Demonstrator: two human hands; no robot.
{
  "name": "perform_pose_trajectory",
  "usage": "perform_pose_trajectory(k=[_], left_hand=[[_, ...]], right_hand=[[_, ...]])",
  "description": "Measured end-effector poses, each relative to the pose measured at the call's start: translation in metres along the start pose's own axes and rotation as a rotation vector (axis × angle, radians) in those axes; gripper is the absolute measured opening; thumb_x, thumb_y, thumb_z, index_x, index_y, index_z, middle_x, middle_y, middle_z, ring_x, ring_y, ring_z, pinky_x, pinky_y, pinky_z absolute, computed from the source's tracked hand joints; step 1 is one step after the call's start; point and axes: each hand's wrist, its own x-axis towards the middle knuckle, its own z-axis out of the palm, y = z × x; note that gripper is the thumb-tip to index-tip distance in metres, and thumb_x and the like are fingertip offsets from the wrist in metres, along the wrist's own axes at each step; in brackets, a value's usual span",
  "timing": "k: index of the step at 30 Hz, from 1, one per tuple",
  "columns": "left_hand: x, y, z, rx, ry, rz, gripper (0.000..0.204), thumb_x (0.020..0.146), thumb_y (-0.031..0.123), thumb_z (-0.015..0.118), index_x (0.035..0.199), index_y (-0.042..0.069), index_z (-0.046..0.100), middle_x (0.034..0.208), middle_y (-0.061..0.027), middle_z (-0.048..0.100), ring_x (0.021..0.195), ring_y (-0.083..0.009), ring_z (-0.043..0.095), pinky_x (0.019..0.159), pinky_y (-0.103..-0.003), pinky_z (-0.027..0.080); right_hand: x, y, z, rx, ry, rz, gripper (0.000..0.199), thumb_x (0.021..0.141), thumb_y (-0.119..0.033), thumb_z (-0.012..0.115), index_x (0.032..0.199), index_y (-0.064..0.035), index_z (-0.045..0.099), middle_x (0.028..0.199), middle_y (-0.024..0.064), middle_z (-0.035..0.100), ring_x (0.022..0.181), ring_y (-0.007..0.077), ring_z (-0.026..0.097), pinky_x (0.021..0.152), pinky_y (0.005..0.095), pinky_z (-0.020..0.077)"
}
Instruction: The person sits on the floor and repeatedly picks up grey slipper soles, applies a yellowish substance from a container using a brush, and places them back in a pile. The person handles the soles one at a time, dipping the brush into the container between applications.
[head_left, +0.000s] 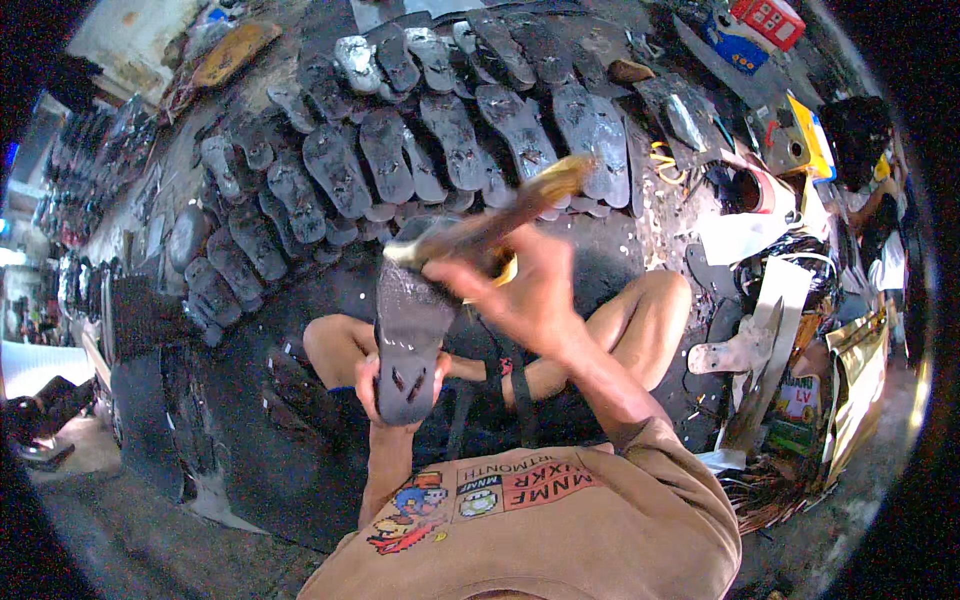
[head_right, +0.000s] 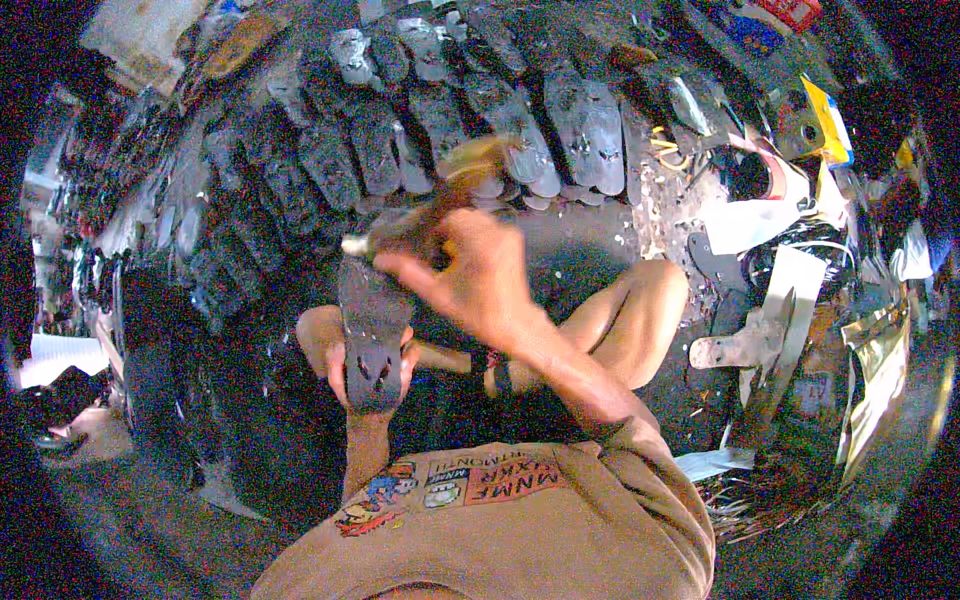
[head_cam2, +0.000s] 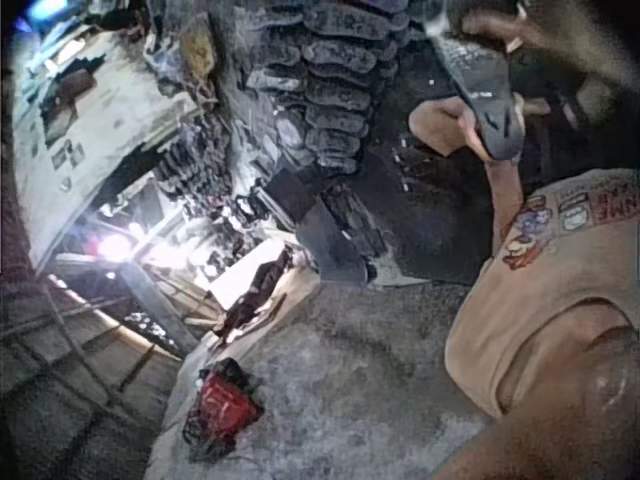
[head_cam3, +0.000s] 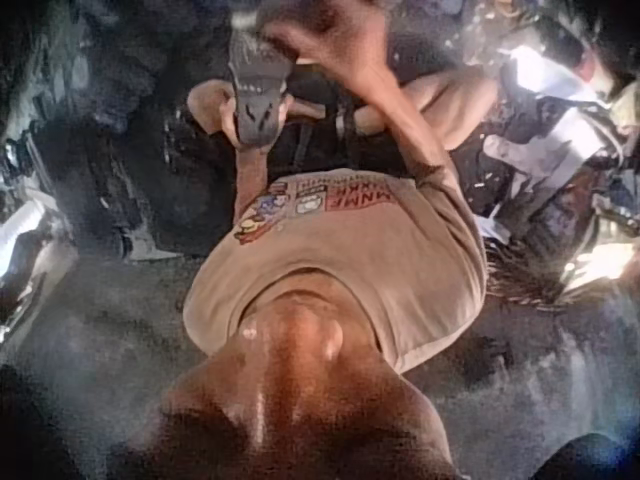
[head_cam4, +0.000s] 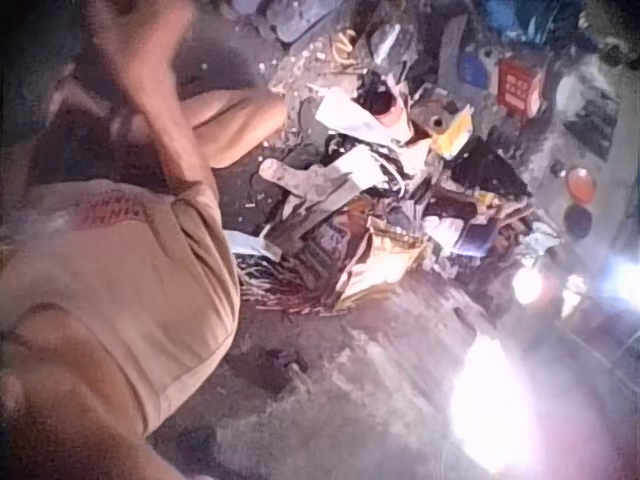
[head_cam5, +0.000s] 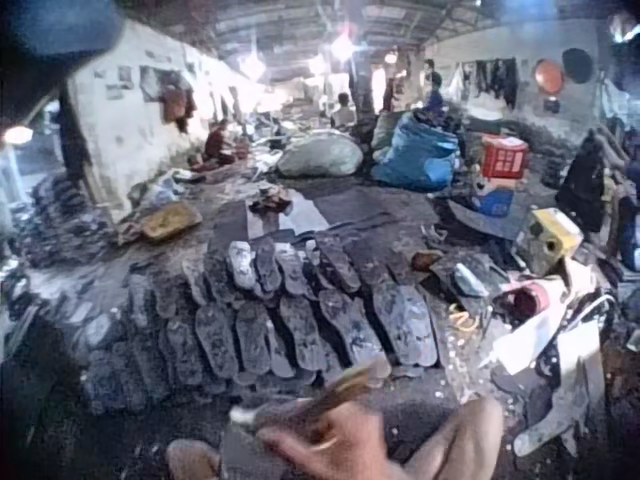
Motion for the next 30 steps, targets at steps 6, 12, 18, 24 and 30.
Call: perform_pose_trajectory(k=[6, 12, 18, 24, 30], left_hand=[[0.036, -0.008, -0.052, -0.122, -0.557, -0.160, 0.062, 0.094, 0.052, 0.061, 0.137, 0.008, 0.057, 0.128, -0.0145, 0.067, 0.091, -0.0288, 0.068, 0.087, -0.047, 0.055], [0.069, 0.003, -0.004, 0.300, -0.270, 0.065, 0.054, 0.104, 0.031, 0.056, 0.154, 0.015, 0.046, 0.139, -0.0099, 0.062, 0.115, -0.0259, 0.067, 0.094, -0.045, 0.059], [0.060, -0.009, 0.010, -0.142, -0.198, 0.050, 0.055, 0.102, 0.050, 0.053, 0.136, 0.008, 0.060, 0.130, -0.0141, 0.068, 0.115, -0.0330, 0.068, 0.100, -0.054, 0.056], [0.050, -0.005, 0.038, -0.125, -0.040, 0.033, 0.053, 0.106, 0.040, 0.047, 0.153, 0.016, 0.048, 0.135, -0.0131, 0.064, 0.115, -0.0253, 0.068, 0.093, -0.045, 0.061], [0.059, -0.001, 0.013, -0.179, -0.211, -0.102, 0.045, 0.103, 0.038, 0.053, 0.136, 0.008, 0.061, 0.130, -0.0111, 0.069, 0.119, -0.0296, 0.066, 0.103, -0.050, 0.054]], right_hand=[[0.045, 0.036, -0.018, 0.026, 0.213, 0.080, 0.027, 0.082, -0.023, 0.089, 0.090, 0.0002, 0.077, 0.081, 0.0071, 0.077, 0.068, 0.0100, 0.067, 0.065, 0.0290, 0.0539], [-0.085, -0.030, 0.008, 0.157, -0.337, -0.327, 0.030, 0.075, -0.026, 0.088, 0.095, -0.0108, 0.072, 0.078, 0.0107, 0.065, 0.074, 0.0288, 0.069, 0.064, 0.0423, 0.0540], [-0.054, -0.008, 0.022, 0.127, -0.098, 0.180, 0.033, 0.081, -0.032, 0.088, 0.096, -0.0054, 0.077, 0.082, 0.0121, 0.074, 0.073, 0.0206, 0.073, 0.066, 0.0331, 0.0582], [-0.050, -0.010, 0.005, 0.151, -0.056, 0.306, 0.026, 0.078, -0.016, 0.091, 0.098, -0.0040, 0.079, 0.088, 0.0079, 0.077, 0.078, 0.0183, 0.073, 0.068, 0.0332, 0.0559], [-0.018, 0.026, 0.001, 0.111, 0.067, 0.147, 0.027, 0.080, -0.022, 0.090, 0.096, -0.0038, 0.078, 0.089, 0.0076, 0.077, 0.082, 0.0182, 0.072, 0.071, 0.0338, 0.0560]])
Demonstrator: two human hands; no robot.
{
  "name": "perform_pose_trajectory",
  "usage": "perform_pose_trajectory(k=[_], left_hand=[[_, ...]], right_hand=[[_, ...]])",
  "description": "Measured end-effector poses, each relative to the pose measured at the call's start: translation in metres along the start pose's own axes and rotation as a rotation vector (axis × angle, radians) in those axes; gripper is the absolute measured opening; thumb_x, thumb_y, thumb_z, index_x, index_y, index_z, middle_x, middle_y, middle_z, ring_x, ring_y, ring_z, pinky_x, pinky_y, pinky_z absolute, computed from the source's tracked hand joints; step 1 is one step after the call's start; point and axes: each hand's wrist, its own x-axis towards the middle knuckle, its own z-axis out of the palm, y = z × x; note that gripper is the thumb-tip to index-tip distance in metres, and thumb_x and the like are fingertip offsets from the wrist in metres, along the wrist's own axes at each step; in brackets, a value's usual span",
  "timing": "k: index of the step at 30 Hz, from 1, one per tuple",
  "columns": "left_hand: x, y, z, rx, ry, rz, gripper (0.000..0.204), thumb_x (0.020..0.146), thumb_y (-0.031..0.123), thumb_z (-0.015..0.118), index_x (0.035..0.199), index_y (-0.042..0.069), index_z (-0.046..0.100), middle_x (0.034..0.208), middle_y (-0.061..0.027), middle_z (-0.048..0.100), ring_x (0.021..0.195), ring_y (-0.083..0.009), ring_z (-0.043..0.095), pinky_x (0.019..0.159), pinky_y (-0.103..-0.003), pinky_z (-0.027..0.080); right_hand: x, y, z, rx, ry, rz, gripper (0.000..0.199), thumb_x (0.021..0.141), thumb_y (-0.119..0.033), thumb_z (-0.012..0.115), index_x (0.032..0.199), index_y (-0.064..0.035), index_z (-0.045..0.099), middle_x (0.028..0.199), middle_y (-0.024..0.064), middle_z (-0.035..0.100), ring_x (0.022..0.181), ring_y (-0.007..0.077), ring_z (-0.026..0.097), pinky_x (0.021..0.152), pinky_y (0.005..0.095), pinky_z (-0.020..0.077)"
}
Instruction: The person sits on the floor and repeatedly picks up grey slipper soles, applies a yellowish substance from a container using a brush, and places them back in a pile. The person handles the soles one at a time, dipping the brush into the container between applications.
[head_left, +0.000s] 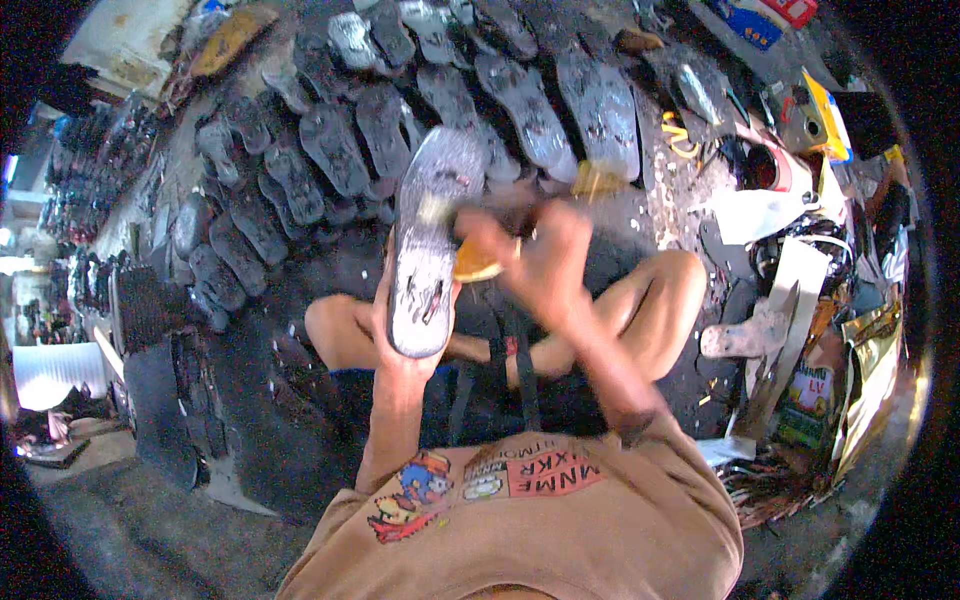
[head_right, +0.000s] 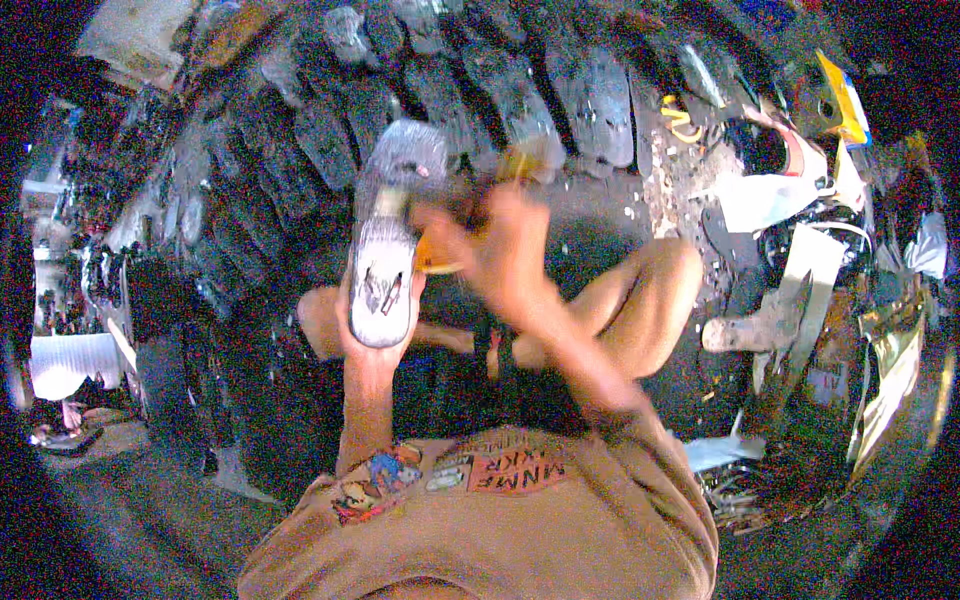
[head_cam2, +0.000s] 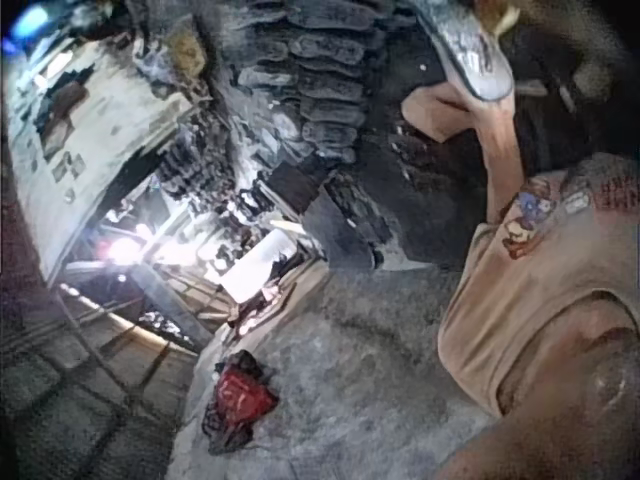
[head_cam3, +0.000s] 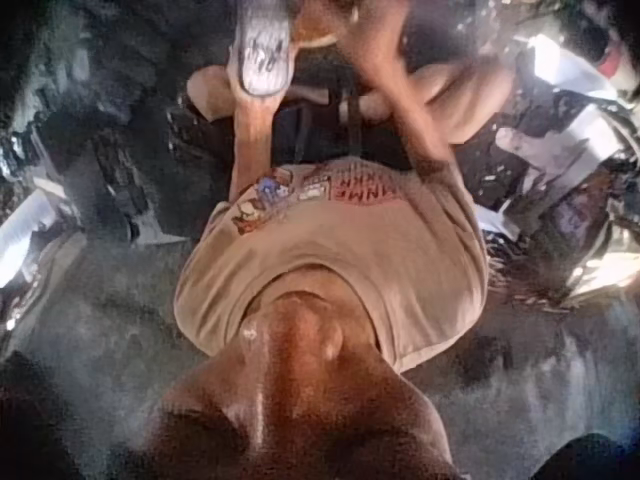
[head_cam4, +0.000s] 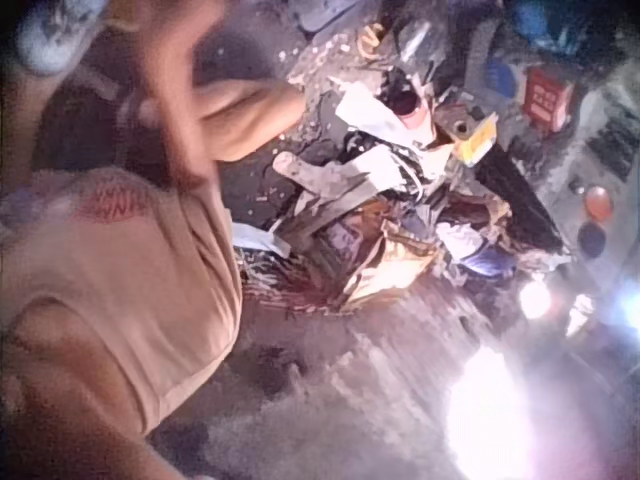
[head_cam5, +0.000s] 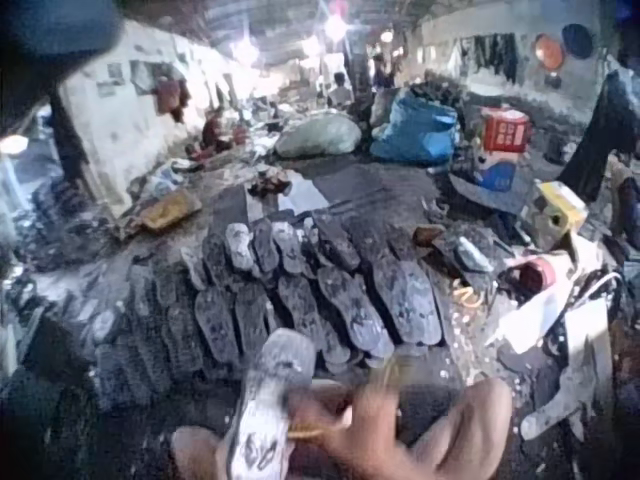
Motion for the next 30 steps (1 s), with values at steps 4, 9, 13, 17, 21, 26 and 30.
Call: perform_pose_trajectory(k=[4, 9, 13, 17, 21, 26, 30], left_hand=[[0.017, -0.009, -0.015, 0.052, -0.016, -0.035, 0.044, 0.107, 0.038, 0.051, 0.142, 0.011, 0.056, 0.118, -0.0076, 0.071, 0.101, -0.0213, 0.070, 0.088, -0.039, 0.059], [-0.004, -0.018, 0.002, 0.042, 0.082, -0.001, 0.052, 0.103, 0.041, 0.058, 0.144, 0.009, 0.055, 0.128, -0.0121, 0.069, 0.105, -0.0265, 0.071, 0.090, -0.047, 0.061], [0.007, 0.028, 0.044, 0.654, 0.142, 0.183, 0.052, 0.104, 0.041, 0.055, 0.145, 0.010, 0.055, 0.136, -0.0143, 0.066, 0.115, -0.0285, 0.069, 0.094, -0.048, 0.060], [0.167, 0.076, 0.145, 0.525, -0.055, 0.404, 0.035, 0.107, 0.021, 0.055, 0.138, 0.007, 0.059, 0.123, -0.0082, 0.068, 0.107, -0.0218, 0.068, 0.095, -0.039, 0.056], [0.406, 0.091, 0.105, 0.352, 0.083, 0.041, 0.024, 0.100, 0.015, 0.062, 0.122, 0.005, 0.067, 0.113, -0.0105, 0.071, 0.104, -0.0294, 0.068, 0.091, -0.052, 0.056], [0.531, 0.035, 0.060, 0.367, 0.353, 0.214, 0.031, 0.095, 0.008, 0.060, 0.125, 0.004, 0.067, 0.115, -0.0139, 0.070, 0.101, -0.0339, 0.070, 0.086, -0.055, 0.057], [0.513, 0.066, 0.036, 0.575, 0.594, 0.358, 0.024, 0.093, 0.009, 0.061, 0.113, 0.002, 0.071, 0.111, -0.0132, 0.072, 0.097, -0.0285, 0.071, 0.082, -0.045, 0.059]], right_hand=[[-0.024, -0.029, 0.003, -0.009, -0.200, -0.091, 0.025, 0.082, -0.024, 0.087, 0.095, -0.0054, 0.078, 0.079, 0.0072, 0.072, 0.068, 0.0198, 0.067, 0.063, 0.0335, 0.0523], [-0.030, 0.016, 0.002, 0.001, -0.258, 0.308, 0.026, 0.085, -0.026, 0.085, 0.093, -0.0040, 0.076, 0.081, 0.0047, 0.073, 0.071, 0.0170, 0.065, 0.069, 0.0348, 0.0538], [0.072, 0.059, -0.047, 0.086, 0.404, 0.024, 0.034, 0.088, -0.019, 0.085, 0.095, 0.0091, 0.067, 0.085, 0.0128, 0.073, 0.073, 0.0194, 0.060, 0.072, 0.0364, 0.0534], [0.061, 0.110, -0.101, -0.228, 0.510, 0.337, 0.029, 0.088, -0.023, 0.083, 0.098, 0.0018, 0.075, 0.089, 0.0088, 0.078, 0.075, 0.0147, 0.069, 0.073, 0.0316, 0.0556], [0.054, 0.171, -0.100, -0.390, 0.474, 0.336, 0.035, 0.085, -0.026, 0.085, 0.097, 0.0048, 0.074, 0.082, 0.0096, 0.075, 0.073, 0.0159, 0.066, 0.073, 0.0340, 0.0530], [0.067, 0.174, -0.096, -0.221, 0.507, 0.411, 0.027, 0.087, -0.021, 0.085, 0.095, 0.0021, 0.074, 0.084, 0.0055, 0.075, 0.071, 0.0138, 0.066, 0.068, 0.0317, 0.0539], [0.079, 0.172, -0.067, -0.094, 0.424, 0.468, 0.036, 0.087, -0.024, 0.084, 0.103, 0.0061, 0.073, 0.093, 0.0102, 0.074, 0.084, 0.0171, 0.065, 0.082, 0.0333, 0.0518]])
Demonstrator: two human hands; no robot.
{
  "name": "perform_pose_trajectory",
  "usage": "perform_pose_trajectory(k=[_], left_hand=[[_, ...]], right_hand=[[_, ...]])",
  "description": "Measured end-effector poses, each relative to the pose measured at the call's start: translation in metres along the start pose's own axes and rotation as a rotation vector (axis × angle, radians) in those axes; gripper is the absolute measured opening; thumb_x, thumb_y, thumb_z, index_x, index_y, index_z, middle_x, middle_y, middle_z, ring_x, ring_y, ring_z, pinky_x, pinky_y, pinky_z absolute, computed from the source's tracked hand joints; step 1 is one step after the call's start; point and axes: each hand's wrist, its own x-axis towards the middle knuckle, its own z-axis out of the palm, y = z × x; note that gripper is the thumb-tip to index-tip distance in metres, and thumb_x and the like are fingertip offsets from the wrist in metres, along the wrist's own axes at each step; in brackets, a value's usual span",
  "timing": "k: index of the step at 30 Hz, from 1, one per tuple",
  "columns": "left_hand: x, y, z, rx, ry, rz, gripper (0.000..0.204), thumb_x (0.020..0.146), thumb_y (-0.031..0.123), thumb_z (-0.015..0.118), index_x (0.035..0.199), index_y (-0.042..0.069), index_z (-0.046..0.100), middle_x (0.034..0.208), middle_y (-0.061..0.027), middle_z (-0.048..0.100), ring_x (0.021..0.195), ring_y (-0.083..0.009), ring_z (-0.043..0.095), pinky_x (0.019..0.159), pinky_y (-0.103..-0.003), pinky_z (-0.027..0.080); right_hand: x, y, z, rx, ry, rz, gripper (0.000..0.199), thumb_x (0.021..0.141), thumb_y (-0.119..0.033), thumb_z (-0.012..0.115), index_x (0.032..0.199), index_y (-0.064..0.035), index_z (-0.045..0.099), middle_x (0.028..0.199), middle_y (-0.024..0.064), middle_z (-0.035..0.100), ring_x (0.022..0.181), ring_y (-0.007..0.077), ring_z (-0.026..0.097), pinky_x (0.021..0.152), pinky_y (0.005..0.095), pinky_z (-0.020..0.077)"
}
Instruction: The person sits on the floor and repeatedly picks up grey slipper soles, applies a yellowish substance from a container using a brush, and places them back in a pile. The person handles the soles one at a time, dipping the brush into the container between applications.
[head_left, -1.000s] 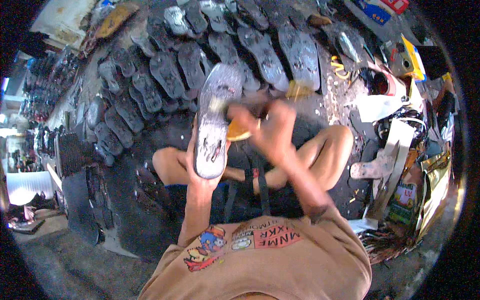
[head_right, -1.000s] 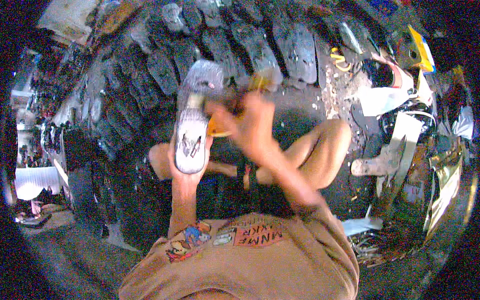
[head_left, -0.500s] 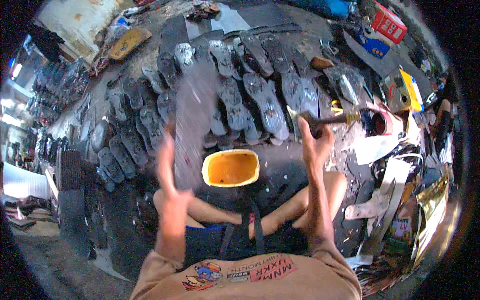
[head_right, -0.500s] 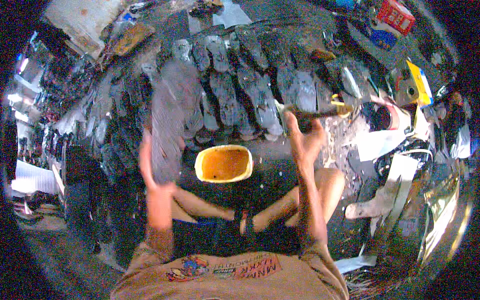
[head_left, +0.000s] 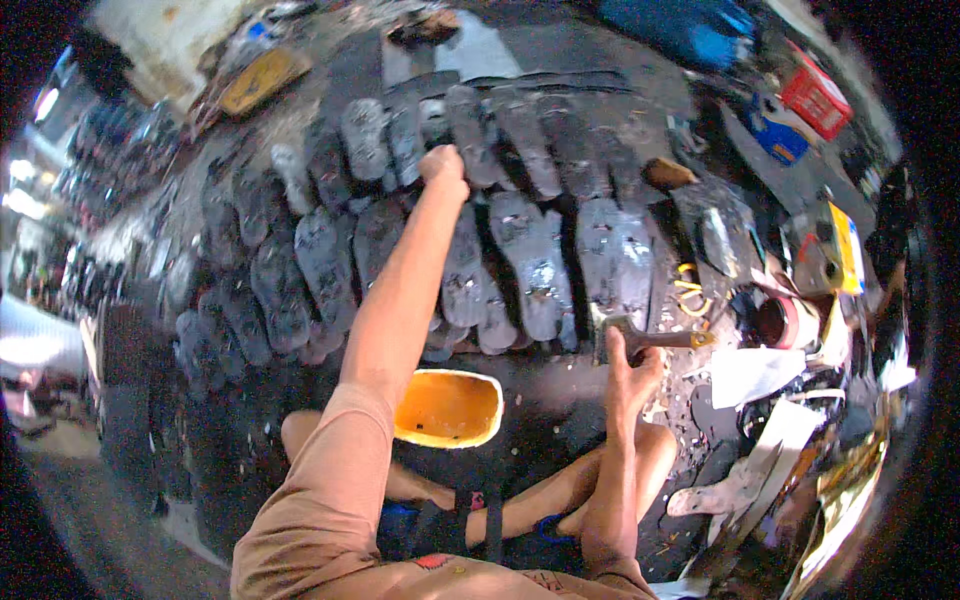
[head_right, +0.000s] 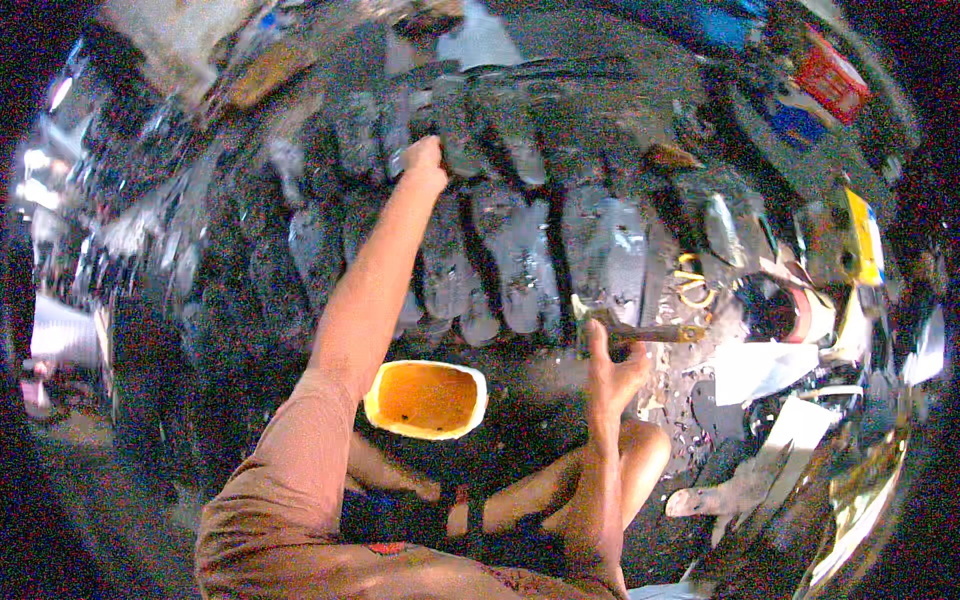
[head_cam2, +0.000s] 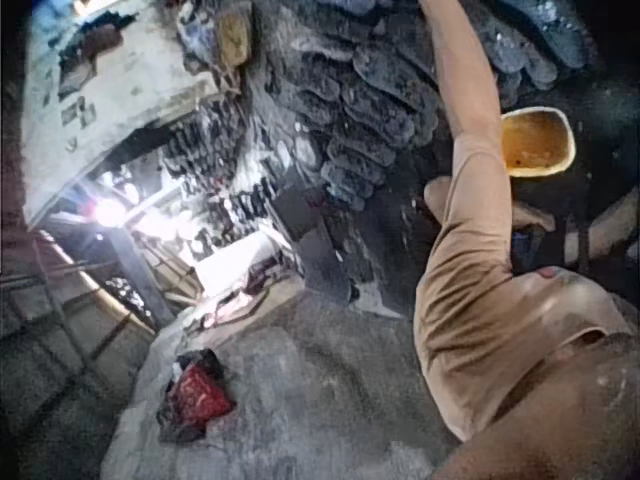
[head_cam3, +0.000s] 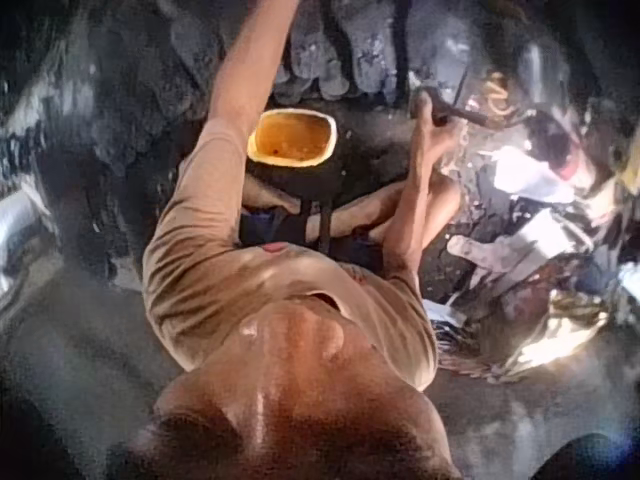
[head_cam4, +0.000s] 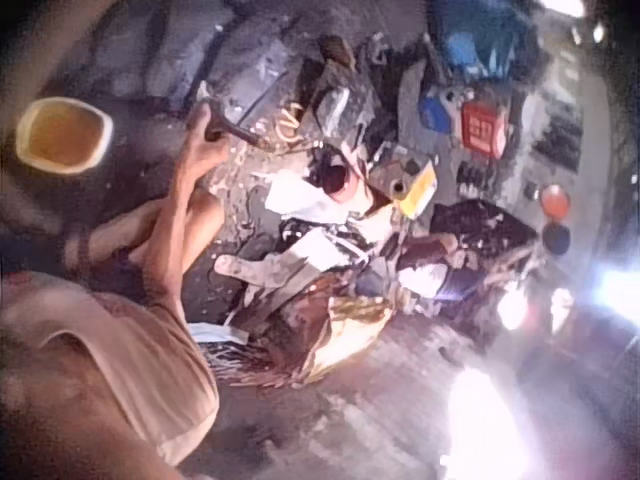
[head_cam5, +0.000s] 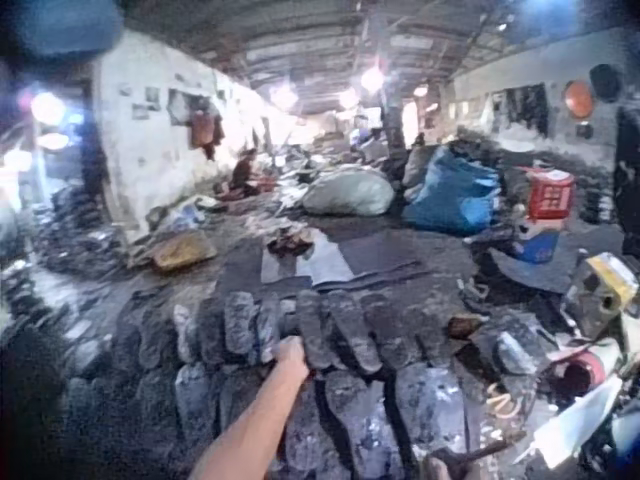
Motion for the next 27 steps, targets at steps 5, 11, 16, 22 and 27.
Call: perform_pose_trajectory(k=[5, 11, 16, 22, 27], left_hand=[[-0.224, -0.004, -0.136, 0.177, -0.586, 0.479, 0.037, 0.101, 0.019, 0.066, 0.131, -0.002, 0.061, 0.121, -0.0138, 0.072, 0.109, -0.0209, 0.070, 0.094, -0.032, 0.057], [-0.314, 0.068, -0.469, 1.006, 0.492, 0.695, 0.043, 0.083, 0.002, 0.073, 0.126, 0.002, 0.068, 0.122, -0.0141, 0.070, 0.114, -0.0248, 0.066, 0.100, -0.036, 0.052], [-0.380, 0.007, -0.650, 0.932, 0.714, 0.435, 0.044, 0.093, 0.014, 0.078, 0.128, -0.002, 0.058, 0.120, -0.0116, 0.065, 0.105, -0.0195, 0.064, 0.091, -0.034, 0.053], [-0.358, -0.006, -0.569, 0.865, 0.655, 0.167, 0.033, 0.096, 0.031, 0.076, 0.097, -0.002, 0.073, 0.077, -0.0049, 0.069, 0.063, -0.0111, 0.059, 0.063, -0.027, 0.049], [-0.352, 0.016, -0.624, 0.934, 0.653, 0.367, 0.026, 0.097, 0.021, 0.072, 0.101, -0.005, 0.074, 0.094, -0.0096, 0.074, 0.084, -0.0150, 0.064, 0.078, -0.030, 0.050]], right_hand=[[0.019, 0.060, -0.042, -0.235, 0.071, 0.037, 0.053, 0.102, -0.038, 0.068, 0.120, 0.0119, 0.069, 0.115, 0.0223, 0.073, 0.099, 0.0255, 0.067, 0.090, 0.0367, 0.0522], [-0.038, -0.014, -0.020, -0.120, 0.037, -0.148, 0.047, 0.101, -0.032, 0.069, 0.123, 0.0102, 0.068, 0.121, 0.0191, 0.072, 0.109, 0.0251, 0.068, 0.100, 0.0386, 0.0535], [-0.118, -0.081, 0.017, -0.260, -0.367, -0.345, 0.025, 0.095, -0.019, 0.076, 0.110, 0.0006, 0.073, 0.100, 0.0101, 0.076, 0.090, 0.0169, 0.068, 0.082, 0.0342, 0.0556], [-0.146, -0.052, 0.041, -0.532, -0.600, -0.584, 0.018, 0.088, -0.018, 0.081, 0.099, -0.0046, 0.076, 0.097, 0.0146, 0.076, 0.086, 0.0279, 0.073, 0.075, 0.0381, 0.0565], [-0.148, -0.025, 0.044, -0.396, -0.525, -0.613, 0.019, 0.092, -0.018, 0.078, 0.102, -0.0019, 0.074, 0.092, 0.0119, 0.075, 0.083, 0.0226, 0.070, 0.078, 0.0362, 0.0551]])
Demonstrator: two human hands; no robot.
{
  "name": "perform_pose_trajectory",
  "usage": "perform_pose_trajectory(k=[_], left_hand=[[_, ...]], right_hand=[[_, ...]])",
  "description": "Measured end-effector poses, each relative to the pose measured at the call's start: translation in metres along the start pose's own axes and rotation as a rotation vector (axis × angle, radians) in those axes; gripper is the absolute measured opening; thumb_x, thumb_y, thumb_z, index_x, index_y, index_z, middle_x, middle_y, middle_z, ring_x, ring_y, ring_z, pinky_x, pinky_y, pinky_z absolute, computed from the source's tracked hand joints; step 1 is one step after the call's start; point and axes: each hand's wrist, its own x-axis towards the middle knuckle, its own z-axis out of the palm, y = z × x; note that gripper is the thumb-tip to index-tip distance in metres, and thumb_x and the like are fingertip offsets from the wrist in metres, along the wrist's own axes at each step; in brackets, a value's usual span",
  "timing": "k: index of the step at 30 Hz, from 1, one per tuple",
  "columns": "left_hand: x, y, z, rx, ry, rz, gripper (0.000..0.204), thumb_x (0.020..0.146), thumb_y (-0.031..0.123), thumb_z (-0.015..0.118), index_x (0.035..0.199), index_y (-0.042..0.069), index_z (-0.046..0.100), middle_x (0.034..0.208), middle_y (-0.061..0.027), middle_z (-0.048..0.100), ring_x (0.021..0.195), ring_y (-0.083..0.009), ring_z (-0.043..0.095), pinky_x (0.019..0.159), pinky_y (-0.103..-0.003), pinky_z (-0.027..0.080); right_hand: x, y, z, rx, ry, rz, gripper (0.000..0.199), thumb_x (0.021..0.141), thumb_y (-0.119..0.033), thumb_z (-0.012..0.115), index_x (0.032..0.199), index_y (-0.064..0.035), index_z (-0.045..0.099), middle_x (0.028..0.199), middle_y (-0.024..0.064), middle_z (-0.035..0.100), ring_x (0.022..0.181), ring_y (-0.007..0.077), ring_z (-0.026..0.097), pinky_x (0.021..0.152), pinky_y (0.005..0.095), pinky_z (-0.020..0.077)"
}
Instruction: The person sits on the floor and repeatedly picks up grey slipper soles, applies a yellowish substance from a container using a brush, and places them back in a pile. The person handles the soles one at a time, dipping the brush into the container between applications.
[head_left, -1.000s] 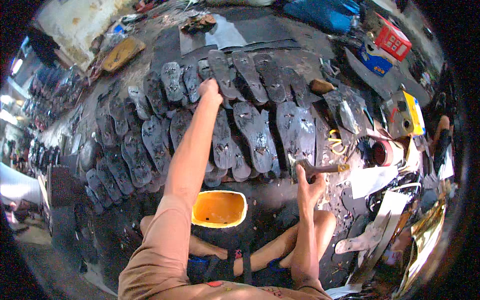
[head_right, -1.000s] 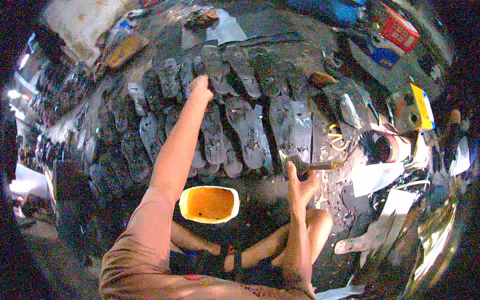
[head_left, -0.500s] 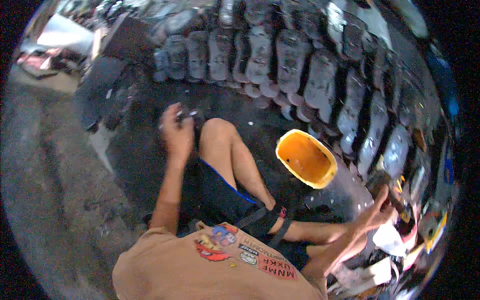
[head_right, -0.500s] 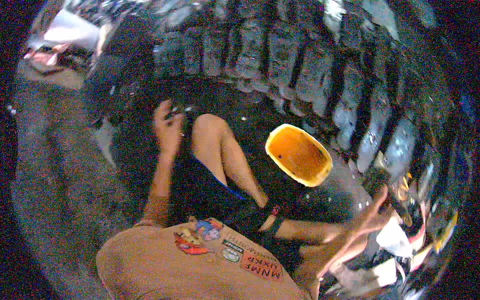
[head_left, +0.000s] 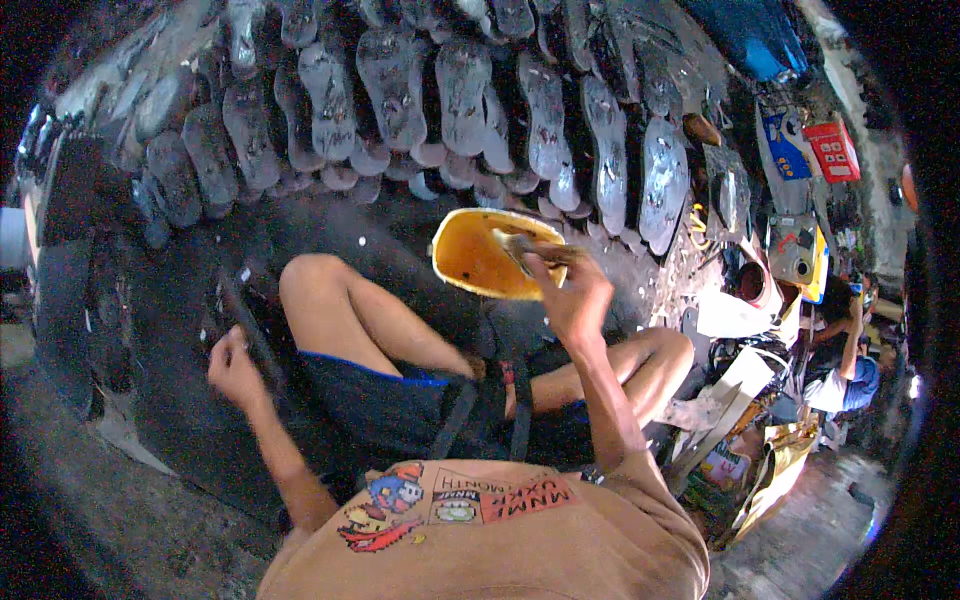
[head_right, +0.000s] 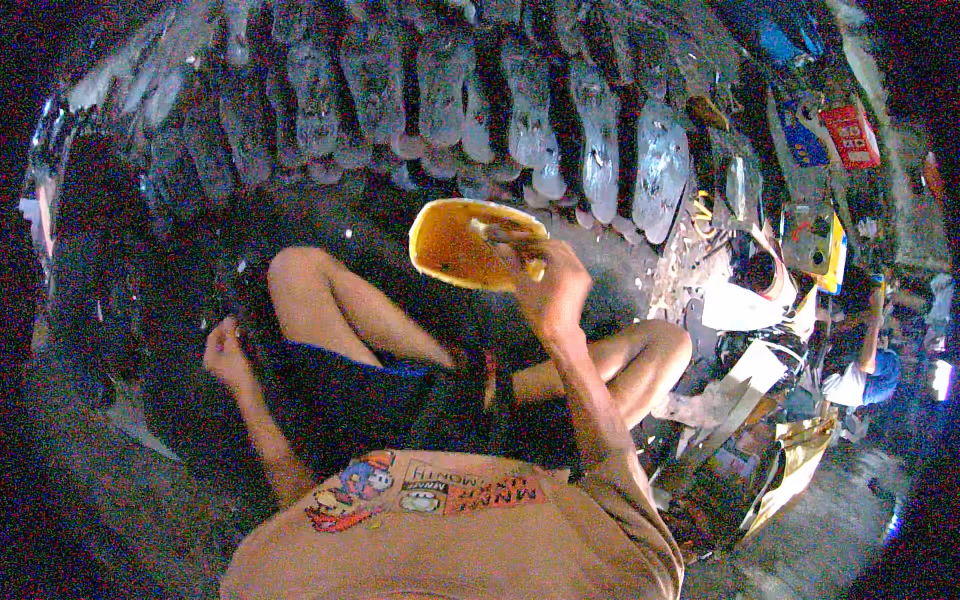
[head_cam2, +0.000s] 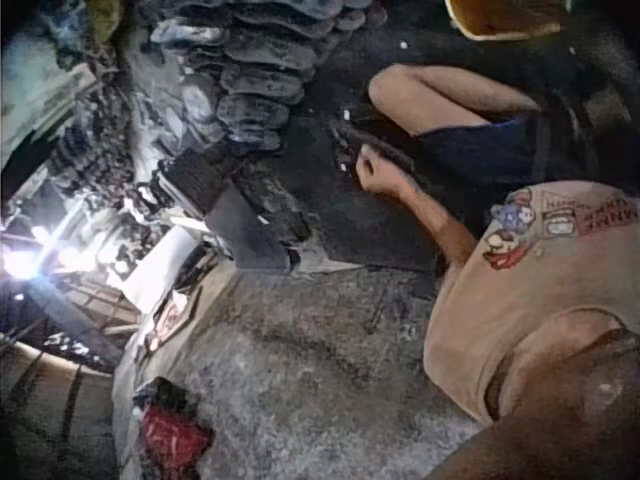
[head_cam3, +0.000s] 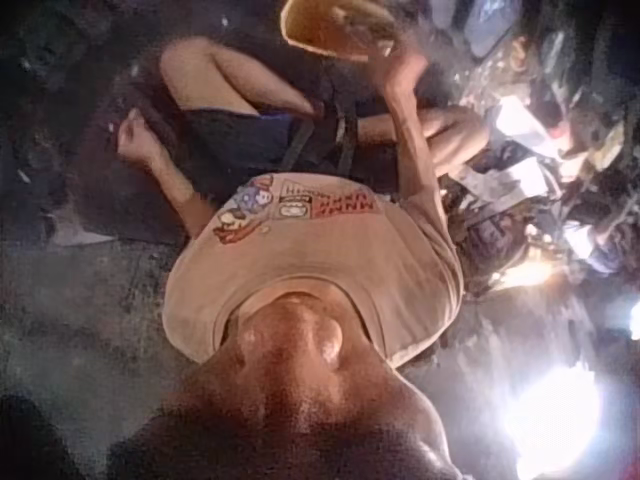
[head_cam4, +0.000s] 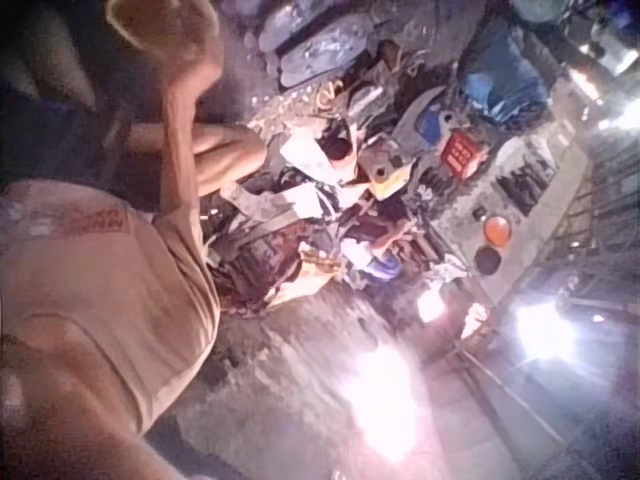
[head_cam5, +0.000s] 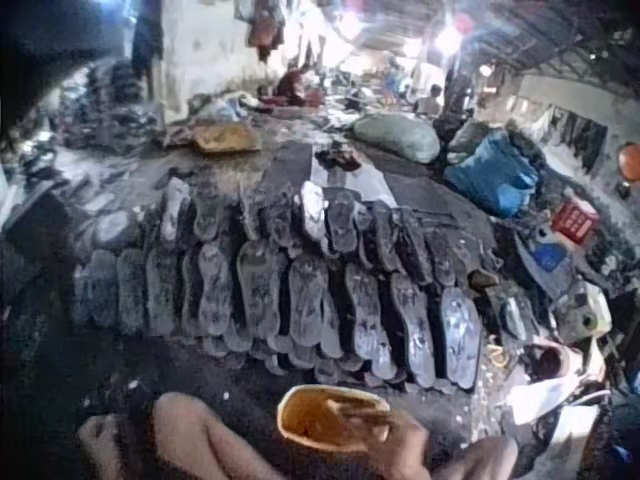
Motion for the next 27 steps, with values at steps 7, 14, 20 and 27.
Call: perform_pose_trajectory(k=[7, 14, 20, 27], left_hand=[[-0.059, 0.149, -0.062, 0.229, -0.255, 0.359, 0.038, 0.085, 0.003, 0.075, 0.123, 0.006, 0.070, 0.135, -0.0112, 0.063, 0.122, -0.0269, 0.059, 0.106, -0.040, 0.045], [-0.147, 0.142, -0.009, 0.361, -0.421, 0.682, 0.056, 0.082, 0.002, 0.074, 0.137, 0.013, 0.068, 0.143, -0.0159, 0.061, 0.138, -0.0373, 0.051, 0.118, -0.047, 0.036], [-0.128, 0.180, 0.013, -1.350, -1.165, -0.497, 0.054, 0.099, 0.039, 0.058, 0.137, 0.000, 0.060, 0.132, -0.0176, 0.065, 0.116, -0.0263, 0.063, 0.099, -0.035, 0.050], [-0.162, 0.206, 0.038, -1.344, -1.262, -0.520, 0.052, 0.100, 0.043, 0.051, 0.127, 0.000, 0.060, 0.113, -0.0147, 0.068, 0.096, -0.0256, 0.065, 0.084, -0.042, 0.052]], right_hand=[[0.001, 0.028, -0.053, 0.151, 0.186, 0.371, 0.027, 0.095, -0.021, 0.073, 0.107, 0.0022, 0.068, 0.091, 0.0148, 0.074, 0.081, 0.0228, 0.068, 0.080, 0.0374, 0.0542], [-0.047, 0.004, -0.071, 0.325, -0.176, 0.476, 0.028, 0.094, -0.023, 0.073, 0.106, 0.0013, 0.071, 0.090, 0.0095, 0.073, 0.084, 0.0158, 0.067, 0.076, 0.0340, 0.0537], [0.018, -0.033, -0.090, 0.716, 0.256, 0.508, 0.037, 0.093, -0.026, 0.073, 0.121, -0.0030, 0.065, 0.104, 0.0048, 0.073, 0.088, 0.0143, 0.068, 0.079, 0.0306, 0.0532], [0.037, -0.115, -0.037, 0.314, 0.001, -0.387, 0.021, 0.077, -0.016, 0.090, 0.094, -0.0080, 0.079, 0.096, 0.0077, 0.076, 0.081, 0.0228, 0.071, 0.070, 0.0350, 0.0547]])
